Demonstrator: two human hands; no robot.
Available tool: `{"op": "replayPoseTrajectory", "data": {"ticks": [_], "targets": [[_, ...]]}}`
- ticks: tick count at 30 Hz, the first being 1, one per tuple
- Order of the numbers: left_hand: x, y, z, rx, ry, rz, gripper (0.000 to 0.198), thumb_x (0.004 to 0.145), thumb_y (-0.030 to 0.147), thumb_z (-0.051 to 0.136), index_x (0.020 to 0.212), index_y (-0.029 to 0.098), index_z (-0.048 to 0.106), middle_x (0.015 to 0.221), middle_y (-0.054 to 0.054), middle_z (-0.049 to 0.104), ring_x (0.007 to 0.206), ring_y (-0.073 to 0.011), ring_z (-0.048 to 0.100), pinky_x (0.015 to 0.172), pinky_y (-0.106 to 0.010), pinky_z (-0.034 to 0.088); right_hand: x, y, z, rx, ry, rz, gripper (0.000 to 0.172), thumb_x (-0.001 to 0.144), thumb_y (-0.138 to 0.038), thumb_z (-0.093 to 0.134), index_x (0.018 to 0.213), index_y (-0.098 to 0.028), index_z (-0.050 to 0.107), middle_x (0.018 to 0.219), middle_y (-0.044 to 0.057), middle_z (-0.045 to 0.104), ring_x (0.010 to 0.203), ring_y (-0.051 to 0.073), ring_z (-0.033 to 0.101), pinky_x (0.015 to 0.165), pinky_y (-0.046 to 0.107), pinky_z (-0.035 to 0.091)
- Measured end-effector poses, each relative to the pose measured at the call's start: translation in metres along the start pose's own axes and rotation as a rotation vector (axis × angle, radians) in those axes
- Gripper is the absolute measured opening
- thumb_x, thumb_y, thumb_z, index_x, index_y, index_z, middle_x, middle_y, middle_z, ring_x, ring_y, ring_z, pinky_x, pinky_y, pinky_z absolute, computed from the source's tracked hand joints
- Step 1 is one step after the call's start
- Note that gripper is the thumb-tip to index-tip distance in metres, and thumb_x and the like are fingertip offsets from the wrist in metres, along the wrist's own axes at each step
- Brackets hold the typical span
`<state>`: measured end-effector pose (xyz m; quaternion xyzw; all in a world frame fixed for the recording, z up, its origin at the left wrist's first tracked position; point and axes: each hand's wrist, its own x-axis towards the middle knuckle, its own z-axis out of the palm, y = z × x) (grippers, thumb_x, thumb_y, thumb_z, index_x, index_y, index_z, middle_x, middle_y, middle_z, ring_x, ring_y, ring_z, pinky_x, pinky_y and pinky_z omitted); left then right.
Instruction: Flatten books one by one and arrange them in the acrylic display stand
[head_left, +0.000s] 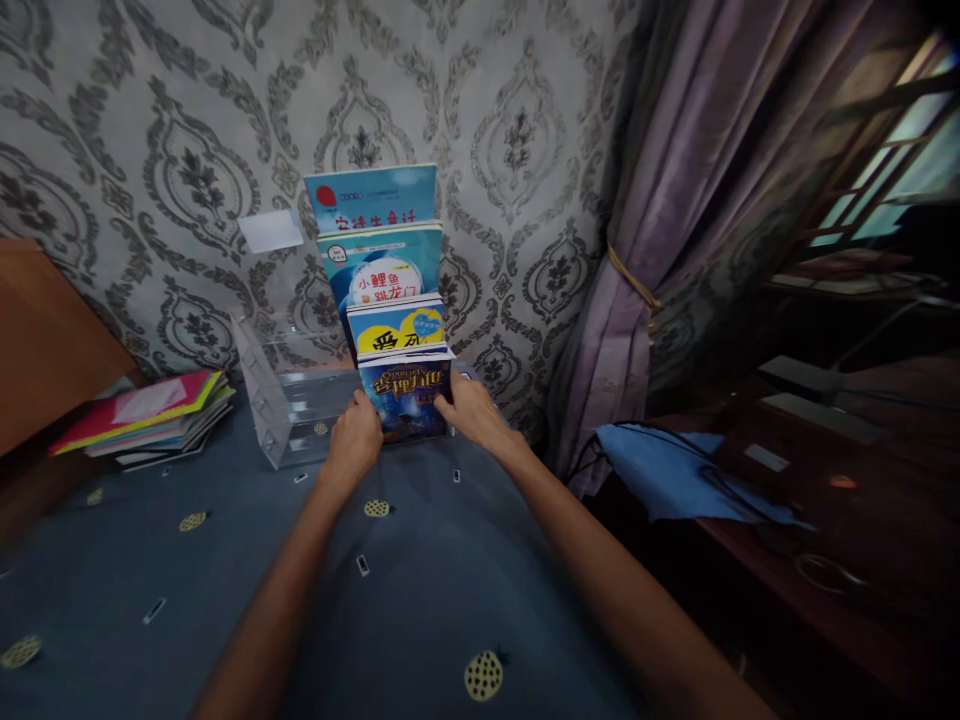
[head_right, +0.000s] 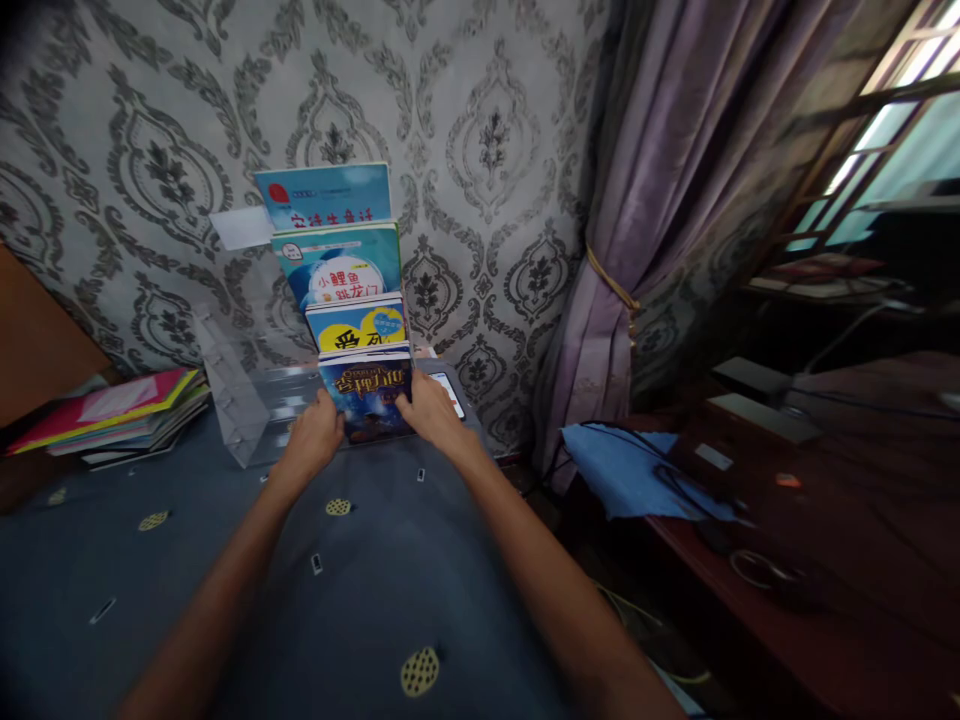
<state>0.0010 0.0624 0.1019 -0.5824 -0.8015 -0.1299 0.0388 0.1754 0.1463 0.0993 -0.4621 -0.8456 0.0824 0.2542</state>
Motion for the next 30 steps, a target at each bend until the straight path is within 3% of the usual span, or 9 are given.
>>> {"op": "replayPoseTrajectory", "data": {"ticks": [8, 12, 17, 30], "targets": [[0.001, 0.0, -0.005, -0.096, 0.003, 0.009, 0.024, 0.099, 0.02, 0.041, 0.12, 0.009, 0.046, 0.114, -0.024, 0.07, 0.104, -0.0349, 0.07, 0.081, -0.039, 0.052, -0.001, 0.0, 0.001, 0.044, 0.042, 0.154, 0.031, 0.092, -0.031, 0.05, 0.117, -0.013, 0.053, 0.097, 0.013, 0.073, 0.085, 0.027, 0.068, 0.072, 0.032, 0.045], [0.004, -0.001, -0.003, -0.15, 0.024, 0.002, 0.021, 0.098, 0.019, 0.04, 0.116, 0.012, 0.047, 0.115, -0.023, 0.07, 0.102, -0.033, 0.071, 0.081, -0.039, 0.052, 0.003, 0.008, 0.009, 0.133, 0.144, 0.09, 0.037, 0.089, -0.028, 0.049, 0.123, -0.012, 0.051, 0.102, 0.014, 0.072, 0.091, 0.027, 0.068, 0.079, 0.034, 0.048], [0.007, -0.004, 0.004, -0.17, 0.046, 0.014, 0.018, 0.097, 0.015, 0.04, 0.115, 0.014, 0.047, 0.113, -0.021, 0.07, 0.101, -0.0313, 0.071, 0.081, -0.037, 0.051, 0.009, 0.016, 0.018, 0.157, 0.209, -0.039, 0.033, 0.087, -0.023, 0.045, 0.115, -0.012, 0.058, 0.112, 0.018, 0.068, 0.098, 0.028, 0.065, 0.088, 0.038, 0.05], [0.01, -0.012, 0.013, -0.181, 0.072, 0.064, 0.02, 0.093, 0.012, 0.048, 0.113, 0.015, 0.046, 0.11, -0.018, 0.07, 0.1, -0.0294, 0.071, 0.081, -0.034, 0.048, 0.005, 0.001, 0.013, -0.034, 0.18, 0.02, 0.028, 0.09, -0.015, 0.039, 0.109, -0.012, 0.06, 0.106, 0.018, 0.068, 0.098, 0.031, 0.063, 0.086, 0.04, 0.049]]}}
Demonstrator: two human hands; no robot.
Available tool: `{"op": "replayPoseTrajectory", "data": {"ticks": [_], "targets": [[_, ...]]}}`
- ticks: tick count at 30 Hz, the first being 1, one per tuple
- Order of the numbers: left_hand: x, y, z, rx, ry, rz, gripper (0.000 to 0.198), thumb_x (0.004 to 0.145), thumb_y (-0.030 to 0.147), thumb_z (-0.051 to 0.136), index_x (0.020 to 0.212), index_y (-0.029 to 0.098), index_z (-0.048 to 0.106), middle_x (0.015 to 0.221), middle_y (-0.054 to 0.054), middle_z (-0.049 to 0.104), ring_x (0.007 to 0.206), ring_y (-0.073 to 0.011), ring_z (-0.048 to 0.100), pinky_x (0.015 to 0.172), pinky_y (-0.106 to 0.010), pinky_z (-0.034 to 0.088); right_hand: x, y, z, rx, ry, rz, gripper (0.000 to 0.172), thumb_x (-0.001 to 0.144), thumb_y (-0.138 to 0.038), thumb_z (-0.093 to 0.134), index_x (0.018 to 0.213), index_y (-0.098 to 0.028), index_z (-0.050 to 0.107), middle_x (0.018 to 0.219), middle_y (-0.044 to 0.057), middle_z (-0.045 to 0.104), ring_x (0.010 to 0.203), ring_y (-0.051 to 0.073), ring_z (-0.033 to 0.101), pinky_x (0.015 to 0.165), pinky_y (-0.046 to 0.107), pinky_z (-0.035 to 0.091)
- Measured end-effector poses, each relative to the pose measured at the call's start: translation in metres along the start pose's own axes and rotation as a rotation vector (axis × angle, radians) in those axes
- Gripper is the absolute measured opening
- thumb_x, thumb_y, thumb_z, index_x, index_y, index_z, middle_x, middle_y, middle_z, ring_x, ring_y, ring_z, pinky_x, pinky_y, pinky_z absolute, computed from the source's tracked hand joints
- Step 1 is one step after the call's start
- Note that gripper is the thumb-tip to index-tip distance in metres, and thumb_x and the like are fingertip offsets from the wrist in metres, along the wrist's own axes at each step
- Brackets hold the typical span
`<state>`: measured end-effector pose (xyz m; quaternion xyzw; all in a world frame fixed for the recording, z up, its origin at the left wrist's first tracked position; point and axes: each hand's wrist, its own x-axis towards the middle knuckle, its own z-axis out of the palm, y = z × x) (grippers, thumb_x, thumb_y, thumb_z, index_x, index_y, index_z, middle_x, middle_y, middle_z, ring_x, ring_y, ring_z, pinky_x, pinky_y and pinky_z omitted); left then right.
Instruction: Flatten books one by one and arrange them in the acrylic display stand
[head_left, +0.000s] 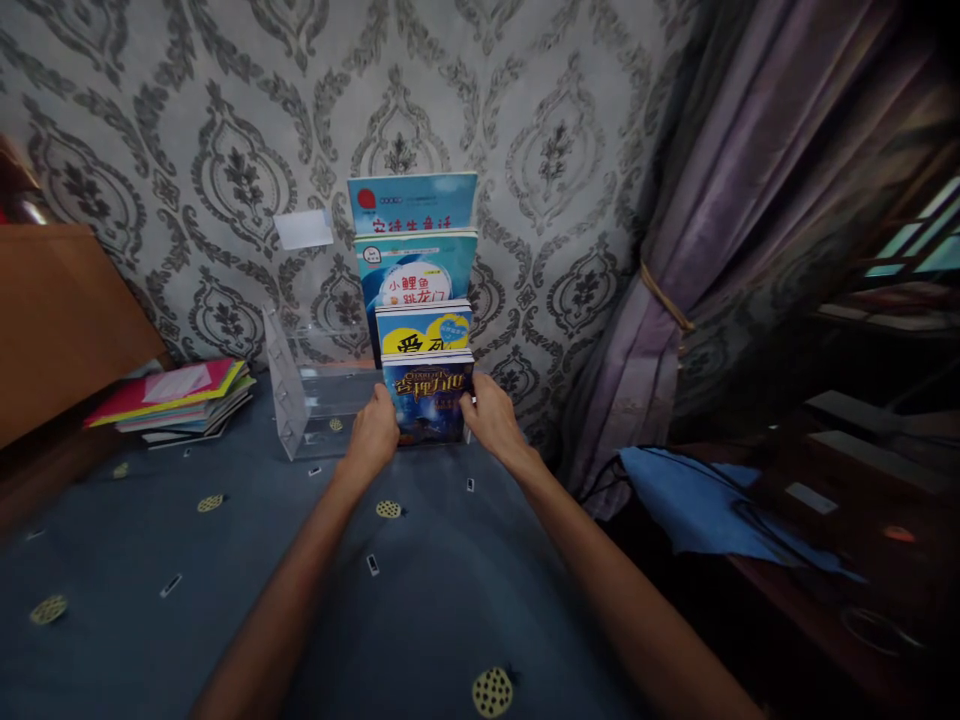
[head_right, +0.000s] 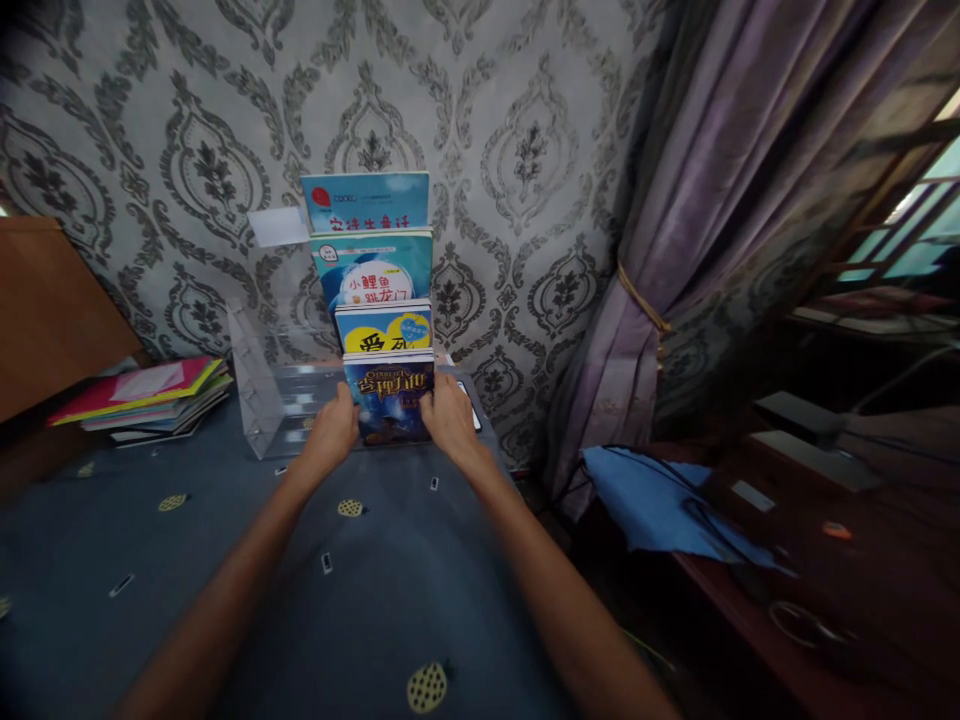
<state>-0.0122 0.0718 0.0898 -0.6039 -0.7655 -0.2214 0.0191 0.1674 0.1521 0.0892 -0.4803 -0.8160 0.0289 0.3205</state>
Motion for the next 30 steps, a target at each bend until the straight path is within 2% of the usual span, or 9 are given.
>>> {"op": "replayPoseTrajectory", "data": {"ticks": [11, 21, 26, 30], "targets": [[0.0, 0.001, -0.001, 0.0, 0.006, -0.018, 0.022, 0.094, 0.009, 0.038, 0.113, 0.017, 0.046, 0.107, -0.015, 0.071, 0.098, -0.0274, 0.07, 0.083, -0.036, 0.05, -0.003, -0.006, -0.001, -0.055, -0.018, 0.036, 0.032, 0.091, -0.011, 0.036, 0.113, -0.01, 0.059, 0.109, 0.019, 0.067, 0.099, 0.03, 0.064, 0.085, 0.038, 0.048], [0.001, 0.0, -0.01, -0.056, 0.013, -0.014, 0.02, 0.096, 0.015, 0.043, 0.116, 0.015, 0.045, 0.103, -0.018, 0.072, 0.099, -0.0305, 0.071, 0.082, -0.038, 0.052, -0.002, -0.002, -0.002, -0.004, -0.028, 0.048, 0.034, 0.092, -0.015, 0.037, 0.117, -0.013, 0.06, 0.11, 0.018, 0.069, 0.099, 0.03, 0.064, 0.085, 0.038, 0.049], [0.001, 0.002, -0.019, -0.189, 0.101, 0.025, 0.034, 0.096, 0.013, 0.043, 0.13, 0.015, 0.04, 0.115, -0.018, 0.071, 0.11, -0.0296, 0.068, 0.091, -0.041, 0.052, -0.006, -0.004, -0.002, 0.112, 0.064, 0.001, 0.052, 0.092, -0.021, 0.037, 0.142, -0.008, 0.044, 0.124, 0.02, 0.064, 0.108, 0.031, 0.062, 0.093, 0.042, 0.05], [0.0, 0.003, -0.02, -0.205, 0.103, 0.055, 0.04, 0.095, 0.009, 0.041, 0.134, 0.018, 0.04, 0.124, -0.017, 0.068, 0.113, -0.0282, 0.066, 0.093, -0.04, 0.052, -0.006, -0.004, 0.001, 0.186, 0.139, -0.041, 0.061, 0.091, -0.021, 0.037, 0.15, -0.007, 0.035, 0.132, 0.023, 0.059, 0.116, 0.033, 0.059, 0.097, 0.049, 0.05]]}}
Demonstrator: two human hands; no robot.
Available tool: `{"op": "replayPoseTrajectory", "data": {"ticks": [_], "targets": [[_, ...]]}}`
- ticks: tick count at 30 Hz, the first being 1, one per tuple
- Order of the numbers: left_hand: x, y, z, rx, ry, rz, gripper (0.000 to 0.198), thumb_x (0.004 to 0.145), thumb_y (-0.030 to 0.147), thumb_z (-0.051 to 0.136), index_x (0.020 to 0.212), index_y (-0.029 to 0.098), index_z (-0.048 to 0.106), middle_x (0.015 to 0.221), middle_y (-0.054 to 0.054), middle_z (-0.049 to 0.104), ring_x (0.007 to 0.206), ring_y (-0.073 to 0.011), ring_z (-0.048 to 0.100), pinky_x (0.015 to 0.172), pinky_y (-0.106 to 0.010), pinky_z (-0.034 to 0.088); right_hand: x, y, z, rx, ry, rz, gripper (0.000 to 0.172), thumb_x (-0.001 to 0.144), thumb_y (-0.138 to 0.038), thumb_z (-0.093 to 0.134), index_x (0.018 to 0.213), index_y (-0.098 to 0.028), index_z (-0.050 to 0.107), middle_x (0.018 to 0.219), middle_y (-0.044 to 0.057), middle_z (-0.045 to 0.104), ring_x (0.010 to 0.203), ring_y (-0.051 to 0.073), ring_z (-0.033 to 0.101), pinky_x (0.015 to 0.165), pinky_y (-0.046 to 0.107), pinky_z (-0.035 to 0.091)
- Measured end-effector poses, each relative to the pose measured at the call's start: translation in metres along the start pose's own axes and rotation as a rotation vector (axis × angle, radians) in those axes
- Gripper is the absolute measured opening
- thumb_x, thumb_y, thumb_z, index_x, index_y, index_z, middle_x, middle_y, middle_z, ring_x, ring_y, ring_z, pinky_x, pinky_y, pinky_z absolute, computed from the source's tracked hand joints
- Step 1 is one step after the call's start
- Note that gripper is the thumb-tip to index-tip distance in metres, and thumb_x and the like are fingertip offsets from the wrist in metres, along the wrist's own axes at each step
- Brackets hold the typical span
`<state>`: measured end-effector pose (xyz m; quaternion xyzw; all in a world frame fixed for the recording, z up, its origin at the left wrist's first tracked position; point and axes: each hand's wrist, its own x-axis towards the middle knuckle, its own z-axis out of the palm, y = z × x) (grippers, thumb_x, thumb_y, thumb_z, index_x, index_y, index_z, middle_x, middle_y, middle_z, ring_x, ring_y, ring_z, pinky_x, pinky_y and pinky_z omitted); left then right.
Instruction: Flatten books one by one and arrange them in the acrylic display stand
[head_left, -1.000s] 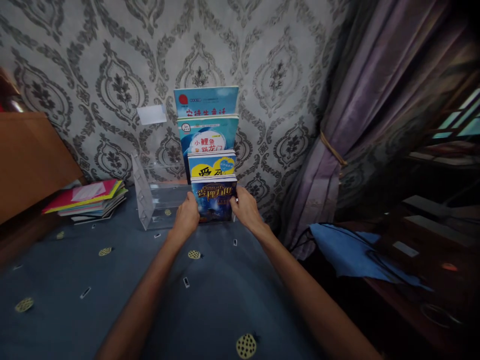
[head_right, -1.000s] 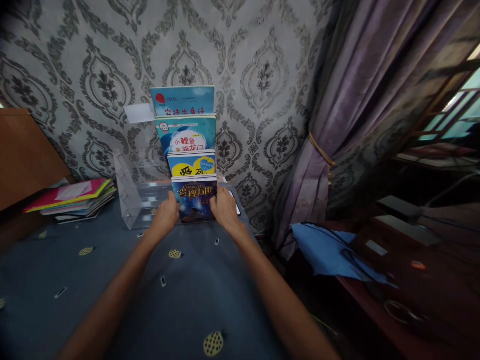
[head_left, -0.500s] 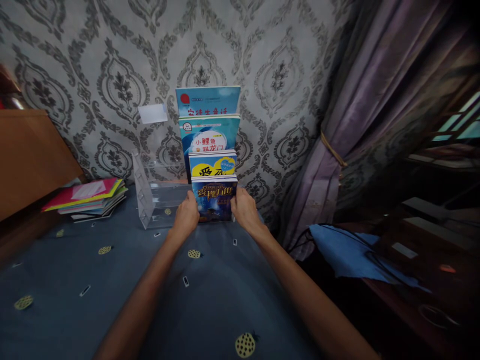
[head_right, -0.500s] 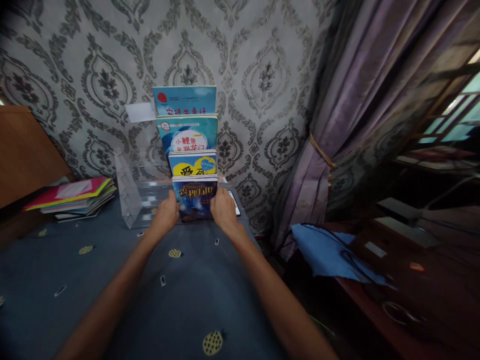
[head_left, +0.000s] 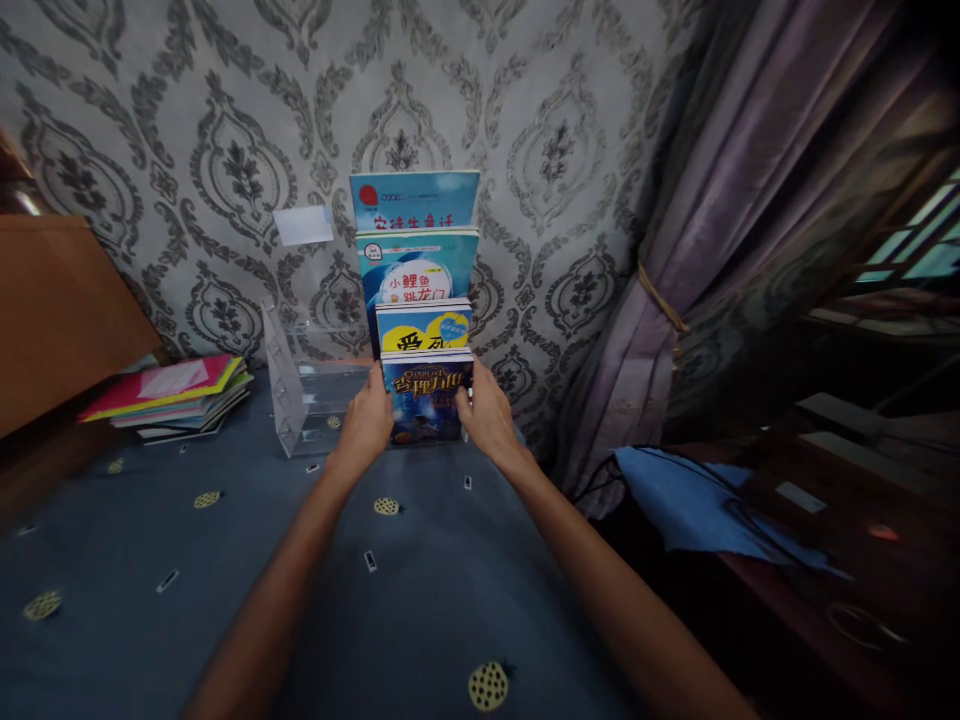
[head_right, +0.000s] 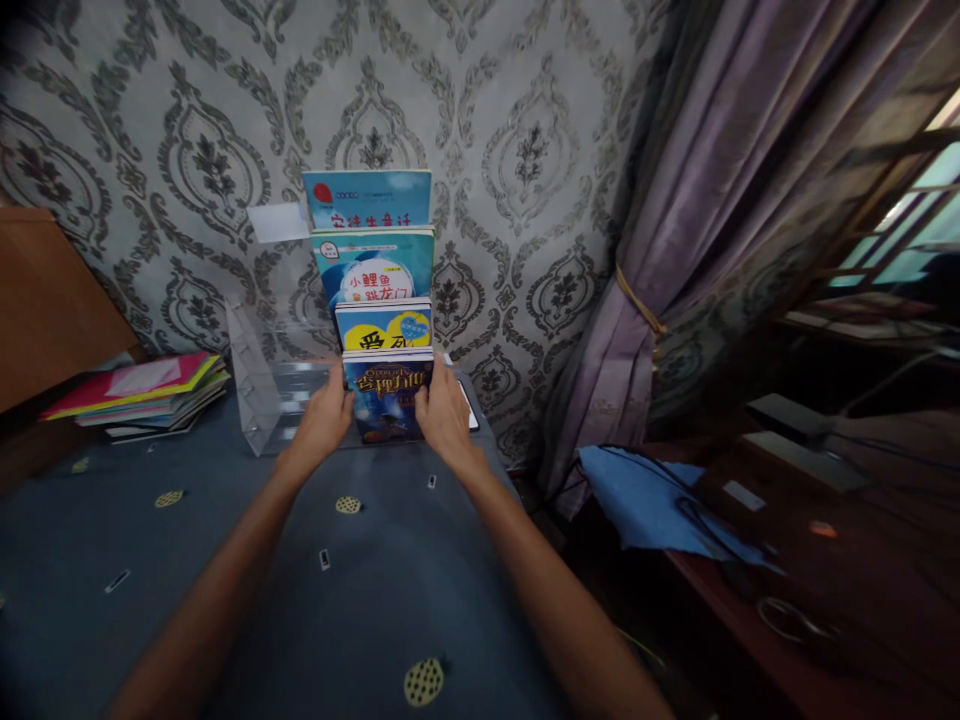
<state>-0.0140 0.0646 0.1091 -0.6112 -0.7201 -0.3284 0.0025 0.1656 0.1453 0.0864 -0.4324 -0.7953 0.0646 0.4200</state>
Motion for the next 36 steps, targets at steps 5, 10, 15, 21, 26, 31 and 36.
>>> {"op": "replayPoseTrajectory", "data": {"ticks": [5, 10, 15, 21, 26, 31, 36], "targets": [[0.0, -0.001, 0.001, 0.005, 0.011, 0.008, 0.045, 0.095, 0.009, 0.04, 0.138, 0.02, 0.04, 0.128, -0.015, 0.066, 0.115, -0.0267, 0.064, 0.095, -0.039, 0.051, 0.001, 0.003, 0.004, 0.013, 0.018, -0.008, 0.063, 0.089, -0.018, 0.038, 0.151, -0.008, 0.035, 0.13, 0.022, 0.06, 0.114, 0.033, 0.06, 0.097, 0.049, 0.05], [0.001, -0.004, 0.002, -0.005, 0.038, 0.027, 0.042, 0.094, 0.01, 0.041, 0.135, 0.018, 0.043, 0.12, -0.013, 0.07, 0.108, -0.0264, 0.067, 0.091, -0.037, 0.052, 0.0, 0.002, 0.007, -0.003, 0.027, 0.012, 0.066, 0.089, -0.019, 0.039, 0.154, -0.01, 0.032, 0.121, 0.02, 0.062, 0.107, 0.033, 0.061, 0.094, 0.051, 0.051], [0.002, -0.005, 0.003, 0.009, 0.056, 0.025, 0.037, 0.093, 0.01, 0.041, 0.129, 0.019, 0.048, 0.11, -0.012, 0.072, 0.101, -0.0256, 0.068, 0.086, -0.036, 0.052, -0.001, -0.001, 0.007, -0.042, 0.012, 0.031, 0.066, 0.09, -0.019, 0.038, 0.154, -0.006, 0.031, 0.12, 0.022, 0.061, 0.106, 0.033, 0.06, 0.094, 0.05, 0.05], [0.002, -0.004, 0.005, 0.045, 0.063, 0.004, 0.04, 0.094, 0.01, 0.039, 0.133, 0.017, 0.046, 0.108, -0.013, 0.072, 0.099, -0.026, 0.069, 0.087, -0.037, 0.052, -0.001, 0.001, 0.007, 0.01, 0.038, -0.006, 0.065, 0.09, -0.019, 0.039, 0.154, -0.011, 0.032, 0.123, 0.021, 0.061, 0.111, 0.033, 0.059, 0.097, 0.052, 0.049], [0.002, -0.003, 0.006, 0.046, 0.074, 0.007, 0.039, 0.094, 0.01, 0.039, 0.132, 0.019, 0.046, 0.109, -0.011, 0.072, 0.1, -0.0257, 0.069, 0.088, -0.037, 0.053, -0.001, 0.002, 0.01, 0.012, 0.051, -0.007, 0.065, 0.089, -0.019, 0.041, 0.153, -0.01, 0.032, 0.124, 0.021, 0.06, 0.113, 0.035, 0.058, 0.097, 0.053, 0.05], [0.001, -0.004, 0.008, 0.047, 0.071, 0.018, 0.037, 0.095, 0.012, 0.04, 0.131, 0.017, 0.044, 0.116, -0.015, 0.071, 0.103, -0.0272, 0.069, 0.088, -0.038, 0.053, -0.002, 0.0, 0.009, 0.003, 0.035, 0.007, 0.061, 0.088, -0.019, 0.041, 0.149, -0.013, 0.036, 0.12, 0.018, 0.061, 0.112, 0.032, 0.058, 0.099, 0.051, 0.049], [0.001, -0.005, 0.011, 0.092, 0.042, 0.004, 0.03, 0.095, 0.012, 0.041, 0.124, 0.017, 0.043, 0.112, -0.015, 0.071, 0.099, -0.0268, 0.071, 0.084, -0.035, 0.054, -0.002, -0.003, 0.007, -0.058, -0.037, 0.064, 0.048, 0.089, -0.02, 0.041, 0.135, -0.008, 0.049, 0.117, 0.02, 0.062, 0.113, 0.032, 0.058, 0.099, 0.045, 0.048]]}}
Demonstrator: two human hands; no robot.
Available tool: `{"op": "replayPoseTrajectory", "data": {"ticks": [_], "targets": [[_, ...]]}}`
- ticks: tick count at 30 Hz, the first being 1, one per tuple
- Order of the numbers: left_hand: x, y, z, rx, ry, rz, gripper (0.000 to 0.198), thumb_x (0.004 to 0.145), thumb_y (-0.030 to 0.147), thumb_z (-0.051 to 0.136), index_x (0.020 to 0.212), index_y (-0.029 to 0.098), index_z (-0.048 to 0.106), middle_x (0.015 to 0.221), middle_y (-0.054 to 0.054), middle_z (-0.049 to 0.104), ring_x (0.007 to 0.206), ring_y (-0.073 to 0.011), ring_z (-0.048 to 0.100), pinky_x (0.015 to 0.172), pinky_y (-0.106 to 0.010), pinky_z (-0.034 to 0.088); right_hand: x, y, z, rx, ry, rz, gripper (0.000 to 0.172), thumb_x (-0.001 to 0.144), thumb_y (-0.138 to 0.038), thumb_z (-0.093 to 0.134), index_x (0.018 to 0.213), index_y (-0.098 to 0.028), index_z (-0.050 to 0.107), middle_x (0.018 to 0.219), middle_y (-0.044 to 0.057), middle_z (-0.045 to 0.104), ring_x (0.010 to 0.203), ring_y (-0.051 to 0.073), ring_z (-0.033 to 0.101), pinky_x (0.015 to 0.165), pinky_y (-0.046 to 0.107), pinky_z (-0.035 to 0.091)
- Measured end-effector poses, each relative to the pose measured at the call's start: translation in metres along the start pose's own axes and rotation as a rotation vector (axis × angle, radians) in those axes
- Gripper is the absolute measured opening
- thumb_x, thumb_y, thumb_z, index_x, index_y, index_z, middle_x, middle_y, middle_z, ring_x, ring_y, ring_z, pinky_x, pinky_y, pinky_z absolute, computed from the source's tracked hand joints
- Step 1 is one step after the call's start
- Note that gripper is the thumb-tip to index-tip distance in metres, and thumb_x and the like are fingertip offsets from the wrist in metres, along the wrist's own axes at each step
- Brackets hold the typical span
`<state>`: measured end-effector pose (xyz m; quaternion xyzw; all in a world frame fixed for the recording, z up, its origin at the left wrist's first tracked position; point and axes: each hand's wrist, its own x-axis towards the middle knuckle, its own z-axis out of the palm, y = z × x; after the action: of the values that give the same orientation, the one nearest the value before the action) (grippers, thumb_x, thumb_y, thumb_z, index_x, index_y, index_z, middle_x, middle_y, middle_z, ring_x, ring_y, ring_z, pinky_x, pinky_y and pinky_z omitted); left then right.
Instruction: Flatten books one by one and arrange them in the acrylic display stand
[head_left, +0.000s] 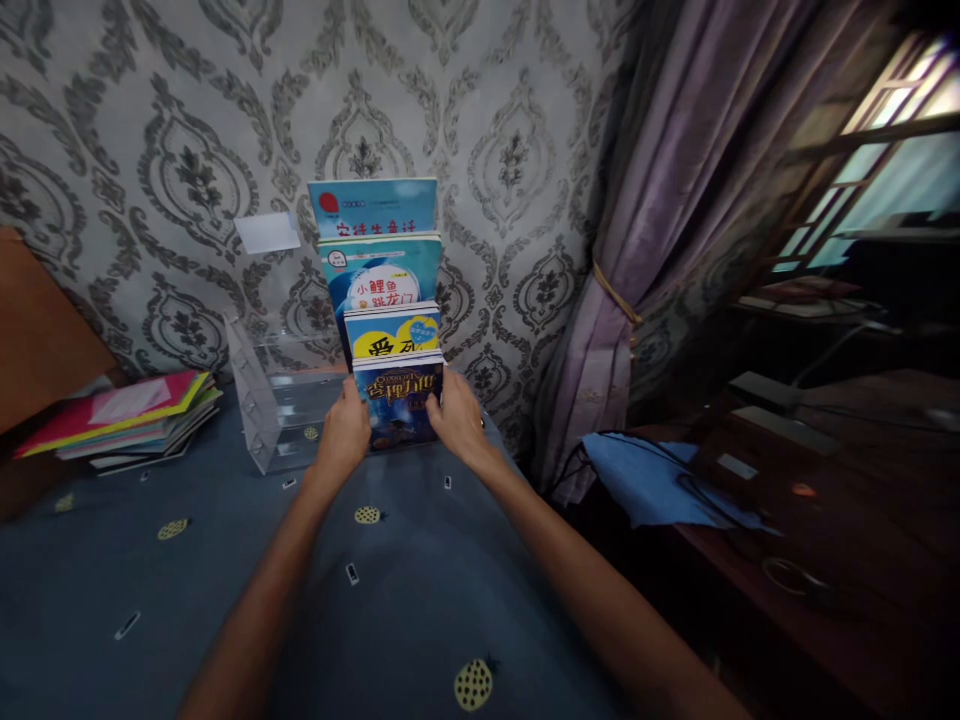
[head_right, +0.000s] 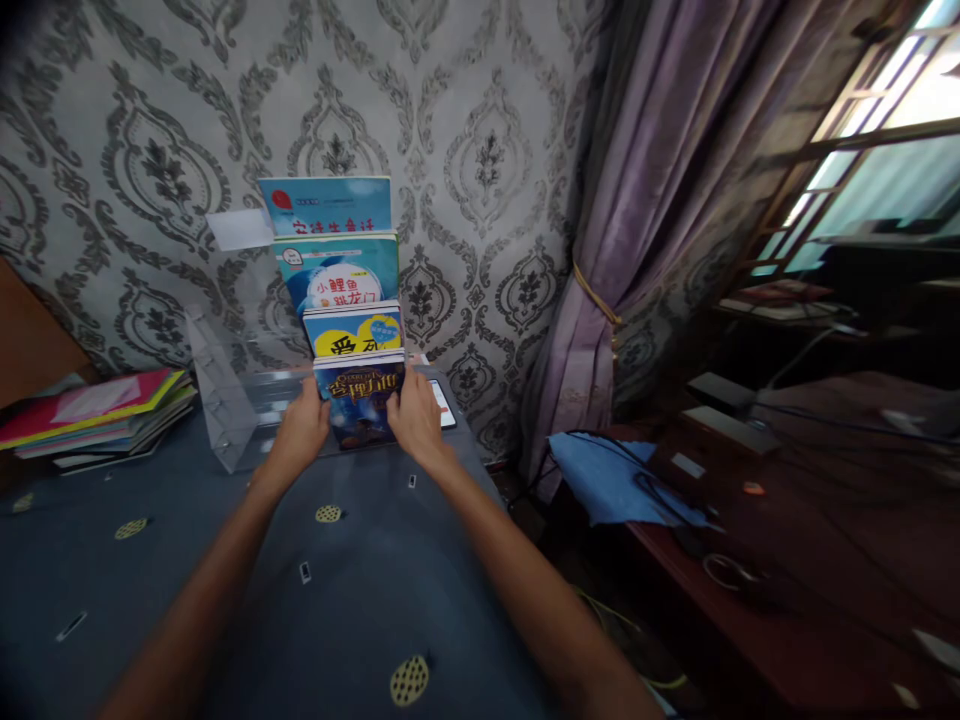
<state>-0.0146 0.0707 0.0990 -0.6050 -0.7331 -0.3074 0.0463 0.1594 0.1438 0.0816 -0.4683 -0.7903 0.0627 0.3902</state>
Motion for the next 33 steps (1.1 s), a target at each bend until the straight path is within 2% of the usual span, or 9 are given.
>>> {"op": "replayPoseTrajectory", "data": {"ticks": [7, 18, 25, 29, 33], "targets": [[0.0, 0.002, 0.002, 0.037, -0.027, -0.033, 0.022, 0.095, 0.012, 0.039, 0.116, 0.016, 0.045, 0.108, -0.019, 0.071, 0.096, -0.0298, 0.071, 0.081, -0.039, 0.054, -0.001, -0.005, 0.0, -0.043, -0.027, 0.057, 0.046, 0.091, -0.022, 0.041, 0.134, -0.007, 0.049, 0.118, 0.02, 0.063, 0.112, 0.031, 0.059, 0.099, 0.045, 0.048], [0.001, 0.002, 0.004, 0.107, -0.061, -0.045, 0.019, 0.094, 0.011, 0.043, 0.112, 0.016, 0.045, 0.097, -0.014, 0.072, 0.091, -0.0287, 0.072, 0.075, -0.035, 0.053, -0.003, -0.01, -0.003, -0.044, -0.052, 0.09, 0.045, 0.092, -0.019, 0.044, 0.135, -0.005, 0.049, 0.122, 0.021, 0.062, 0.116, 0.031, 0.058, 0.1, 0.043, 0.047], [-0.002, -0.004, 0.011, 0.111, -0.041, -0.021, 0.016, 0.094, 0.013, 0.045, 0.109, 0.017, 0.045, 0.092, -0.013, 0.071, 0.085, -0.0292, 0.071, 0.069, -0.034, 0.051, -0.015, 0.008, 0.011, 0.041, -0.053, 0.044, 0.055, 0.089, -0.021, 0.046, 0.141, -0.005, 0.046, 0.121, 0.019, 0.061, 0.115, 0.031, 0.057, 0.102, 0.043, 0.047], [-0.004, -0.009, 0.016, 0.102, 0.019, 0.026, 0.019, 0.092, 0.012, 0.046, 0.11, 0.017, 0.045, 0.094, -0.013, 0.071, 0.087, -0.0287, 0.071, 0.071, -0.034, 0.051, -0.023, 0.018, 0.024, 0.172, -0.011, 0.021, 0.065, 0.086, -0.022, 0.048, 0.148, -0.004, 0.039, 0.124, 0.019, 0.058, 0.116, 0.03, 0.055, 0.106, 0.043, 0.046], [-0.007, -0.013, 0.024, 0.069, 0.051, 0.033, 0.026, 0.091, 0.014, 0.045, 0.117, 0.015, 0.046, 0.096, -0.014, 0.071, 0.086, -0.0289, 0.071, 0.072, -0.035, 0.051, -0.029, 0.023, 0.036, 0.276, 0.048, -0.007, 0.07, 0.083, -0.021, 0.051, 0.151, -0.01, 0.036, 0.128, 0.017, 0.057, 0.122, 0.031, 0.051, 0.108, 0.048, 0.044]]}}
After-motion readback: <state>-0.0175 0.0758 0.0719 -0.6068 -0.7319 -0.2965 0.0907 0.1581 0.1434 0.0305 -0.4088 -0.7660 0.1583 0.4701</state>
